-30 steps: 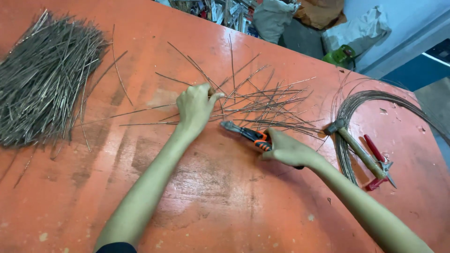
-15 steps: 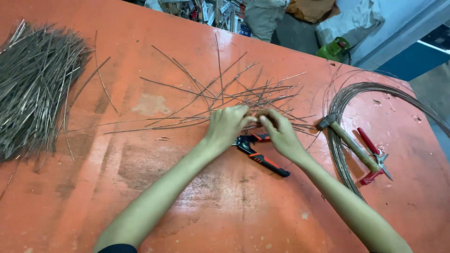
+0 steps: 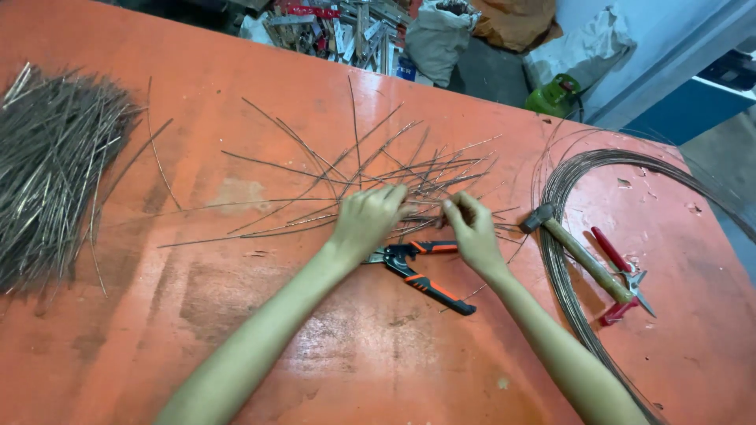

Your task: Cutting thin metal wires into smaller segments using hand-held cutters on a workbench

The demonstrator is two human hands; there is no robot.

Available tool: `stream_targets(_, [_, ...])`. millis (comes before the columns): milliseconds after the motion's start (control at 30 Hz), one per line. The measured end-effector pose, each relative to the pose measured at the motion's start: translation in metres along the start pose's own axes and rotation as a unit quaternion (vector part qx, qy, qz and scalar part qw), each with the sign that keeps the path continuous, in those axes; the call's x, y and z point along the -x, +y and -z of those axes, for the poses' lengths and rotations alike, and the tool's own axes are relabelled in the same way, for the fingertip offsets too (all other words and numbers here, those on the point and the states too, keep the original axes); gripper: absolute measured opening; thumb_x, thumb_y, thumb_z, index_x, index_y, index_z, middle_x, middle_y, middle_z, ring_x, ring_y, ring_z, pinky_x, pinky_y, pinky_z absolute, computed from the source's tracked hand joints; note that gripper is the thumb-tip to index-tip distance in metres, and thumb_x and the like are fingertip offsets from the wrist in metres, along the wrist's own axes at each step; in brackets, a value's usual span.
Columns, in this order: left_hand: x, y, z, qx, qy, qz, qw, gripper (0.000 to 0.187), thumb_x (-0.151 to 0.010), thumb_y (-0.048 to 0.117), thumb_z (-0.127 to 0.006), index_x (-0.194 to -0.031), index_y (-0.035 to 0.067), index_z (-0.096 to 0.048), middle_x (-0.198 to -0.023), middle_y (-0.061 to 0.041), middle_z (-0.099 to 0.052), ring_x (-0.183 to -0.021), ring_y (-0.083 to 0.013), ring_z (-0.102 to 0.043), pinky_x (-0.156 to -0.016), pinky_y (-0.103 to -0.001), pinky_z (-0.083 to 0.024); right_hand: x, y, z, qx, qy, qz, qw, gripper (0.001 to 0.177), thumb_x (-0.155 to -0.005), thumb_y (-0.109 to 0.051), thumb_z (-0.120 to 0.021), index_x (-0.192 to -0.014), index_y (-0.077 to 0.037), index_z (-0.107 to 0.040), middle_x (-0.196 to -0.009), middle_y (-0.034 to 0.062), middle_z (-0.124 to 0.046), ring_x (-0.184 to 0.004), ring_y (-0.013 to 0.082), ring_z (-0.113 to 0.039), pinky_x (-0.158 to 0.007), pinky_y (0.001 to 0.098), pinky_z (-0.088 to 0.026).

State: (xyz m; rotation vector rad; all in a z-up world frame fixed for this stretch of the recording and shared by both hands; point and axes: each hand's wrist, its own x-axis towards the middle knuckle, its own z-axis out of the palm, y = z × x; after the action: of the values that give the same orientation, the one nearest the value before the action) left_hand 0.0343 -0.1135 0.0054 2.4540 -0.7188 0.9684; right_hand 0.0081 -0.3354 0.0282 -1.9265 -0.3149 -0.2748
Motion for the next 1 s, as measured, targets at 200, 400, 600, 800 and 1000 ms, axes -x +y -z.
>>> stream_targets(200, [0.01,-0.077,0.03,-0.037,-0.155,0.099,0.982,0.018,-0.1,0.042,-0.057,-0.101,0.024,-0.06,-0.079,-0.004,-0.068,-0.07,-0.0339,-0.074,-0.063,-0.047,-0.06,-0.045,0.072,0.045,-0.13,0.188,-0.148,0.962,0.017,-0.103,-0.016,-0.056,-0.091,-0.005,-0.059,-0.076,0.0019,-0.054,-0.068,0.0118,-0.06,-0.061,0.0236,-0.053])
stream_targets(400, [0.029,-0.076,0.049,-0.02,-0.102,0.141,0.985,0.025,-0.101,0.042,-0.06,-0.086,0.023,-0.062,-0.079,-0.002,-0.067,-0.073,-0.0293,-0.074,-0.059,-0.043,-0.06,-0.071,0.115,0.037,-0.096,0.219,-0.179,0.954,0.021,-0.105,-0.022,-0.056,-0.091,-0.006,-0.06,-0.072,0.0035,-0.057,-0.06,0.0156,-0.065,-0.05,0.0236,-0.05])
stream_targets(600, [0.017,-0.049,0.059,-0.006,0.008,0.217,0.976,0.027,-0.089,0.036,-0.077,-0.081,0.012,-0.069,-0.101,-0.005,-0.058,-0.08,-0.0374,-0.072,-0.059,-0.051,-0.062,-0.063,0.024,-0.027,0.363,0.322,0.045,0.873,0.06,-0.094,-0.023,-0.08,-0.136,-0.011,-0.039,-0.137,0.016,-0.037,-0.128,0.043,-0.035,-0.112,0.0641,-0.02])
stream_targets(800, [0.016,-0.058,0.061,0.034,0.042,0.184,0.981,0.028,-0.092,0.035,-0.076,-0.081,0.011,-0.067,-0.118,-0.001,-0.052,-0.103,-0.0359,-0.071,-0.066,-0.053,-0.063,-0.053,0.005,-0.075,0.429,0.096,0.226,0.869,0.028,-0.107,-0.04,-0.053,-0.119,-0.017,-0.063,-0.113,0.0033,-0.061,-0.126,0.024,-0.054,-0.122,0.0569,-0.009])
stream_targets(1000, [0.028,-0.076,0.04,0.014,0.091,0.071,0.993,0.031,-0.091,0.041,-0.077,-0.077,0.015,-0.066,-0.107,-0.005,-0.057,-0.114,-0.032,-0.063,-0.102,-0.051,-0.048,-0.074,0.026,-0.055,0.297,0.047,0.313,0.901,0.038,-0.101,-0.04,-0.068,-0.071,-0.02,-0.056,-0.066,-0.0009,-0.055,-0.072,0.0215,-0.057,-0.088,0.0414,-0.034])
